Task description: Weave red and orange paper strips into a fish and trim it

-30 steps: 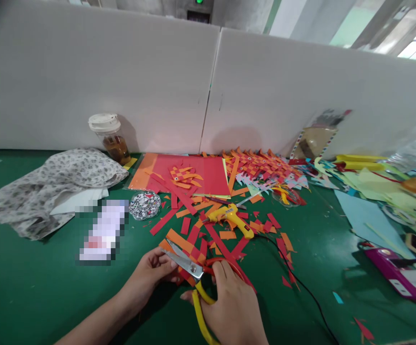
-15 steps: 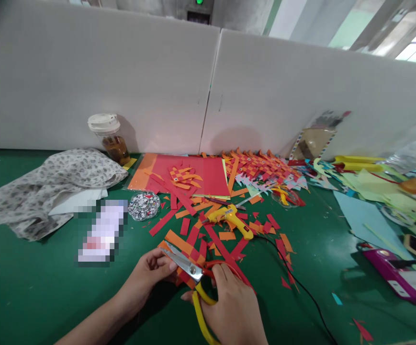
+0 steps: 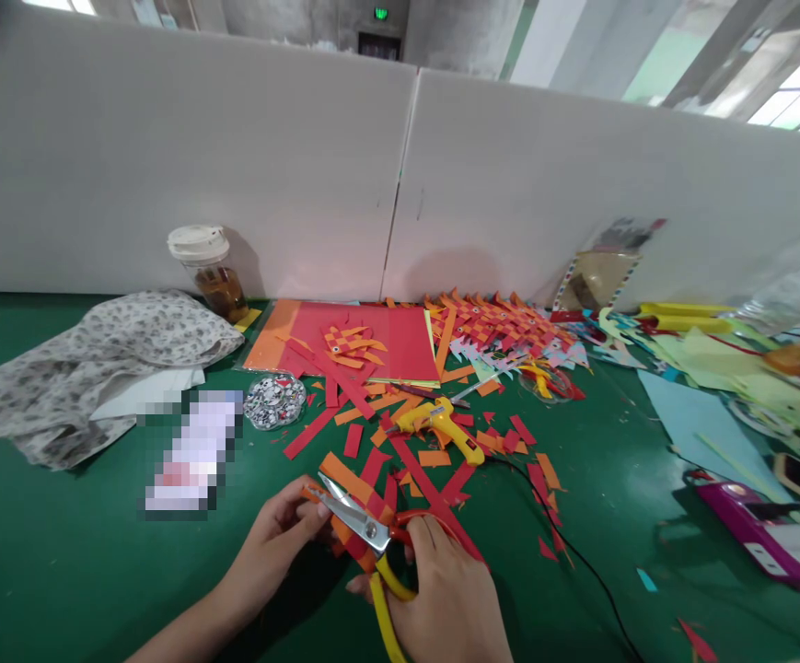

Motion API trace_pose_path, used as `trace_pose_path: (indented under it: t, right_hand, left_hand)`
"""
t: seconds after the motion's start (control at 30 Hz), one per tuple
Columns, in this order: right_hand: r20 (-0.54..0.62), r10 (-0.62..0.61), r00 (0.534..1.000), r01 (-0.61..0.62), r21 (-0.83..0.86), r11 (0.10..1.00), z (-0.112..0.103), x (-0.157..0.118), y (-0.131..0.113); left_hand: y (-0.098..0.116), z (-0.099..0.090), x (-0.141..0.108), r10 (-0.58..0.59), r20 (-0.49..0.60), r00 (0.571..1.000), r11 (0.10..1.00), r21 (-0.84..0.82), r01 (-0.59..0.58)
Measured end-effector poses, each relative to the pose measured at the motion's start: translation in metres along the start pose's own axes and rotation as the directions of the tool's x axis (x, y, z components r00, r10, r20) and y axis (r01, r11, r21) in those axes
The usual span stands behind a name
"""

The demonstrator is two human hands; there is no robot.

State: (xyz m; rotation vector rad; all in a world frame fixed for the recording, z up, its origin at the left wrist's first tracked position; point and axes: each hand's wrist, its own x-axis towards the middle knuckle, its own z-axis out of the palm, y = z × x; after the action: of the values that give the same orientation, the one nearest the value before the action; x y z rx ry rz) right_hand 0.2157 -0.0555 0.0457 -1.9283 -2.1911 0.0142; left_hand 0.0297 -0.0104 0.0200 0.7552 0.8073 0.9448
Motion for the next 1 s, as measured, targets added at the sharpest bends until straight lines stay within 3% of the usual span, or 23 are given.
trace_pose_path:
  t: [0.63, 1.0]
  right_hand:
    - [-0.011, 0.020, 1.000, -0.020, 0.035, 0.999, 0.0053, -0.0025, 0.0007]
    - [0.192, 0.116, 0.974, -0.148, 0.161, 0.976, 0.0076, -0.0047, 0.0017]
  left_hand:
    - [0.0014, -0.0015, 0.0003, 0.026, 0.024, 0.999, 0.999, 0.041, -0.027]
    - [0.0008, -0.0071, 0.0004, 0.040, 0.044, 0.998, 0.994, 0.104, -0.044]
